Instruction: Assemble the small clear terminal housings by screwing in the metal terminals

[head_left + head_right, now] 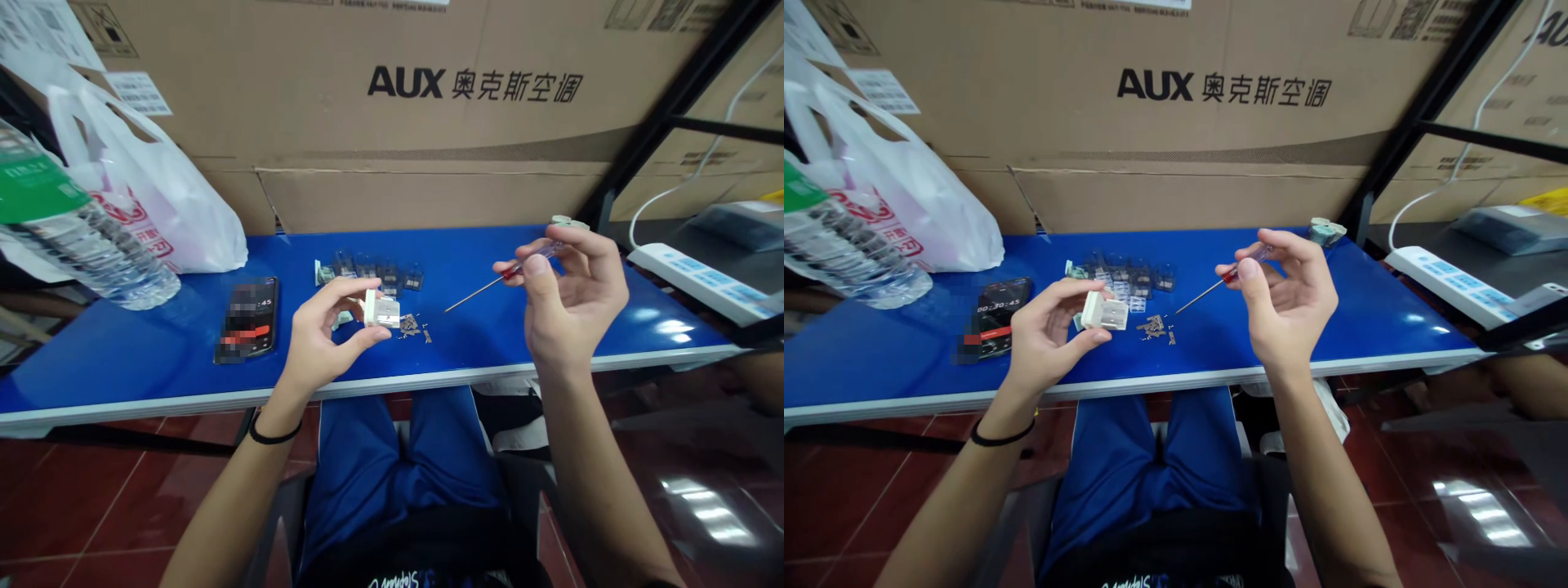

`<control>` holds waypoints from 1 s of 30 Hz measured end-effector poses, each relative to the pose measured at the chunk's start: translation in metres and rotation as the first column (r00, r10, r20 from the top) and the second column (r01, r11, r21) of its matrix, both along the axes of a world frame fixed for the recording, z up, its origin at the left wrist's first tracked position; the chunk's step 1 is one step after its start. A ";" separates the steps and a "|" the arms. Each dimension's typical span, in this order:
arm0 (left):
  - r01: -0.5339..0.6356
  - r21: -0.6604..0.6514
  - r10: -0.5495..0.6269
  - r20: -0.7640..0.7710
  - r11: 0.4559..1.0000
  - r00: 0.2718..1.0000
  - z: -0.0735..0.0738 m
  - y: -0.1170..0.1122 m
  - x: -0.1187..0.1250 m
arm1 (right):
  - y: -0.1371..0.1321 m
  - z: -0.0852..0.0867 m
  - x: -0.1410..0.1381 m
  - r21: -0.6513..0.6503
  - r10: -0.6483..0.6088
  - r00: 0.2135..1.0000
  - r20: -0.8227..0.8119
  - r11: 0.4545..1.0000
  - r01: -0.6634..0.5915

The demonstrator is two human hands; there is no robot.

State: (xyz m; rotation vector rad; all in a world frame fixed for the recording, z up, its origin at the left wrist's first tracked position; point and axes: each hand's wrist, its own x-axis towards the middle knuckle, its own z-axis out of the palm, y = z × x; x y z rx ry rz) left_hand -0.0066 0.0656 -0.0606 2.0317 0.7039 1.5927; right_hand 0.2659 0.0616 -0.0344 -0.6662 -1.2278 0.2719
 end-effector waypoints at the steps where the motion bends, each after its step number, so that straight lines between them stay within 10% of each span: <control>1: -0.002 -0.005 0.002 -0.014 1.000 1.000 0.002 -0.001 0.000 | -0.002 0.001 0.000 0.003 -0.003 1.000 -0.002 1.000 0.003; 18: 0.019 0.051 -0.005 -0.252 0.999 0.968 0.044 -0.036 0.016 | -0.053 0.033 -0.020 0.119 -0.069 0.998 -0.011 0.990 0.070; 30: 0.000 0.069 0.020 -0.293 0.998 0.956 0.046 -0.043 0.026 | -0.053 0.027 -0.023 0.226 -0.040 0.998 -0.048 0.973 0.050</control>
